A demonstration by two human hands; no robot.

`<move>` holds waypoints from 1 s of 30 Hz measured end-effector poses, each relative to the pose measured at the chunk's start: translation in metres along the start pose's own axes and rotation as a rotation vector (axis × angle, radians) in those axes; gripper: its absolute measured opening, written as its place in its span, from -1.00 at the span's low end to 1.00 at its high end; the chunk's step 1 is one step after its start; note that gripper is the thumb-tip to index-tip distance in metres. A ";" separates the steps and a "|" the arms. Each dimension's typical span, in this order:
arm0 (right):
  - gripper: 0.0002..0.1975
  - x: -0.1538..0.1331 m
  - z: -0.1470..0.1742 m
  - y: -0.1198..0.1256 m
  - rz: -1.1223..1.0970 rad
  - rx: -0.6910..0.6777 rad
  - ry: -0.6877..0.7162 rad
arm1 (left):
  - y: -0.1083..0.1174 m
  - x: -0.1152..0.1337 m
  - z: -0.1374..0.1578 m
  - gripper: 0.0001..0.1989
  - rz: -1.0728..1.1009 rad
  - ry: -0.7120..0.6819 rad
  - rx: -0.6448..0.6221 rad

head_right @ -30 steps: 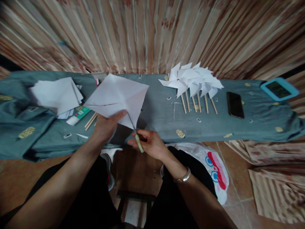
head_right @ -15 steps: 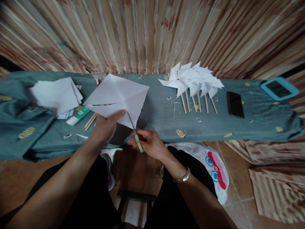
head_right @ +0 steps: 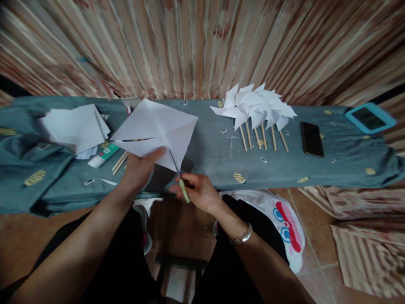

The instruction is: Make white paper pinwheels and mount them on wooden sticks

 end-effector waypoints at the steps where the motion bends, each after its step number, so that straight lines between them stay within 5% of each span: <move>1: -0.61 0.001 0.000 0.000 -0.001 0.002 0.000 | 0.000 0.000 0.000 -0.55 0.009 0.000 0.003; 15: -0.63 -0.004 0.002 0.001 0.141 0.017 0.069 | -0.002 -0.005 0.002 -0.60 0.072 0.099 -0.041; 30: -0.58 0.000 0.000 0.004 0.052 0.012 0.041 | -0.006 -0.008 0.009 -0.66 0.032 0.121 -0.055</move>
Point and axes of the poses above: each hand's wrist, its own z-axis away from the middle knuckle, its own y-axis out of the back of the hand, x = y × z, the point moved 4 cm from there along -z, towards the middle knuckle, and after that the axes turned 8 degrees about -x, right-handed, at the moved point
